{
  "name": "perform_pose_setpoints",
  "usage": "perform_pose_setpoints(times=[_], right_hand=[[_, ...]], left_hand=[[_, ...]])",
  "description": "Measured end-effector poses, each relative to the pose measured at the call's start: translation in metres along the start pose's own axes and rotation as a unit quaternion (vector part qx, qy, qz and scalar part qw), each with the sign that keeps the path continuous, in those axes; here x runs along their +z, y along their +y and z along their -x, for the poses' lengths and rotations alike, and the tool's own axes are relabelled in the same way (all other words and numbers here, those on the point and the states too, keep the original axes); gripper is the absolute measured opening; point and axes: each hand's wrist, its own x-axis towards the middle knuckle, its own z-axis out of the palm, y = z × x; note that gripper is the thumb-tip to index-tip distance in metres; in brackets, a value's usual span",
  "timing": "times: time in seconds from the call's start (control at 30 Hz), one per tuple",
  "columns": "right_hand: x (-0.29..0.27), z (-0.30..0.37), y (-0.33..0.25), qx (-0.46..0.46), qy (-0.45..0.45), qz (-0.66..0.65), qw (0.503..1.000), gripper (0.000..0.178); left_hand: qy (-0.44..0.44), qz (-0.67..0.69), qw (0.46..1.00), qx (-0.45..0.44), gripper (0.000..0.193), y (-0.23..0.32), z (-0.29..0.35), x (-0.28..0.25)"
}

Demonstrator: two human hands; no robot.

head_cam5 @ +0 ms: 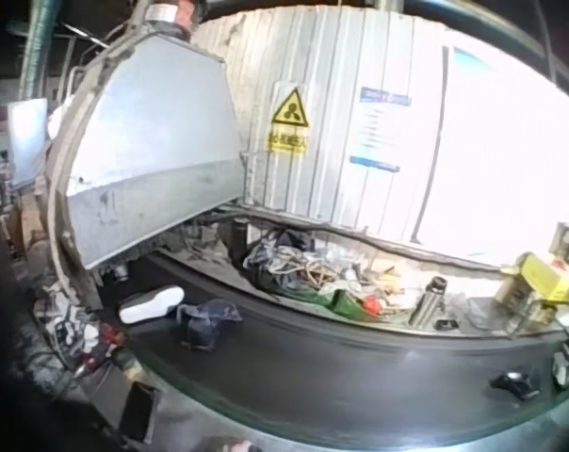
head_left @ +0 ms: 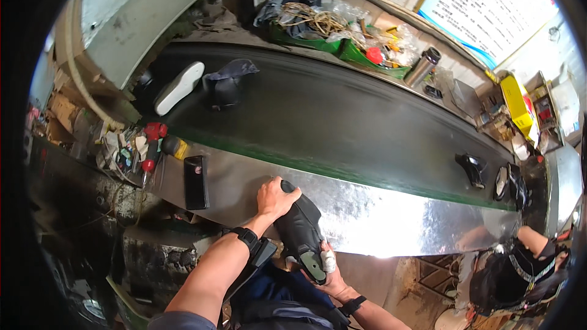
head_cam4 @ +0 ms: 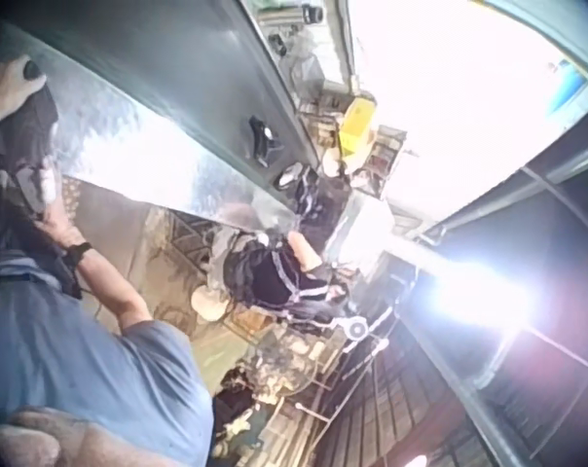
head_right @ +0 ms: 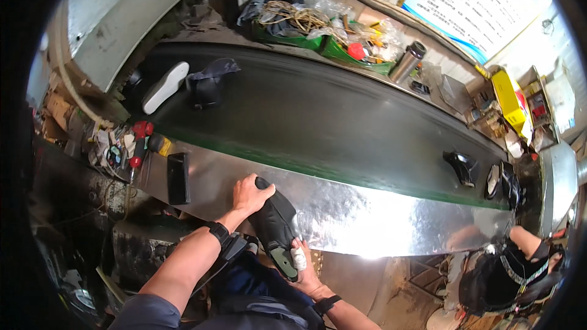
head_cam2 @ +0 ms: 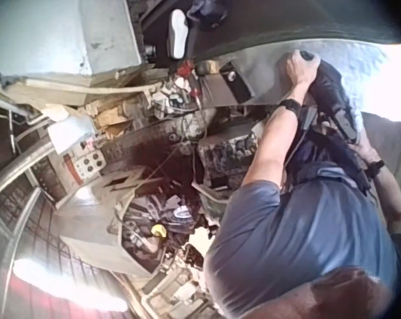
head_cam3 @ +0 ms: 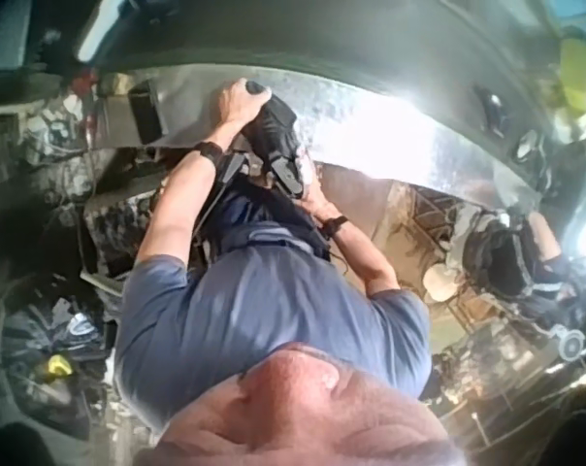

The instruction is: Using a lasting machine to shape and attach the upper part of the shoe to the last.

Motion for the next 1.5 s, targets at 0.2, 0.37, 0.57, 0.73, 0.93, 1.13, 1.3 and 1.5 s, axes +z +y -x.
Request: perform_pose_setpoints(times=[0.2, 0.37, 0.57, 0.73, 0.93, 1.13, 1.3, 1.5], right_hand=[[-0.016, -0.019, -0.045, 0.094, -0.058, -0.103, 0.989, 0.111], [-0.032, -0.084, -0.102, 0.302, -0.120, -0.377, 0.867, 0.098], [0.023, -0.127, -0.219, 0.321, -0.249, -0.353, 0.843, 0.059], [0.125, -0.099, -0.296, 0.153, -0.292, -0.368, 0.870, 0.026], [0.245, -0.044, -0.414, 0.160, -0.395, -0.402, 0.811, 0.014], [0.318, 0.003, -0.491, 0.229, -0.449, -0.479, 0.719, 0.015], [0.357, 0.013, -0.528, 0.254, -0.452, -0.499, 0.695, 0.015], [0.384, 0.005, -0.572, 0.264, -0.440, -0.467, 0.720, 0.017]], left_hand=[[0.056, 0.105, 0.989, -0.092, 0.051, -0.034, 0.026, -0.040], [0.147, 0.217, 0.962, -0.075, 0.043, -0.057, 0.097, -0.126], [0.323, 0.264, 0.907, -0.061, 0.033, -0.110, 0.214, -0.219], [0.472, 0.240, 0.826, -0.193, 0.036, -0.173, 0.339, -0.300], [0.544, 0.565, 0.587, -0.203, 0.034, -0.284, 0.496, -0.369], [0.577, 0.667, 0.470, 0.048, 0.039, -0.318, 0.577, -0.372], [0.664, 0.534, 0.522, -0.009, 0.036, -0.377, 0.597, -0.393], [0.448, 0.796, 0.406, 0.004, 0.040, -0.366, 0.609, -0.384]])
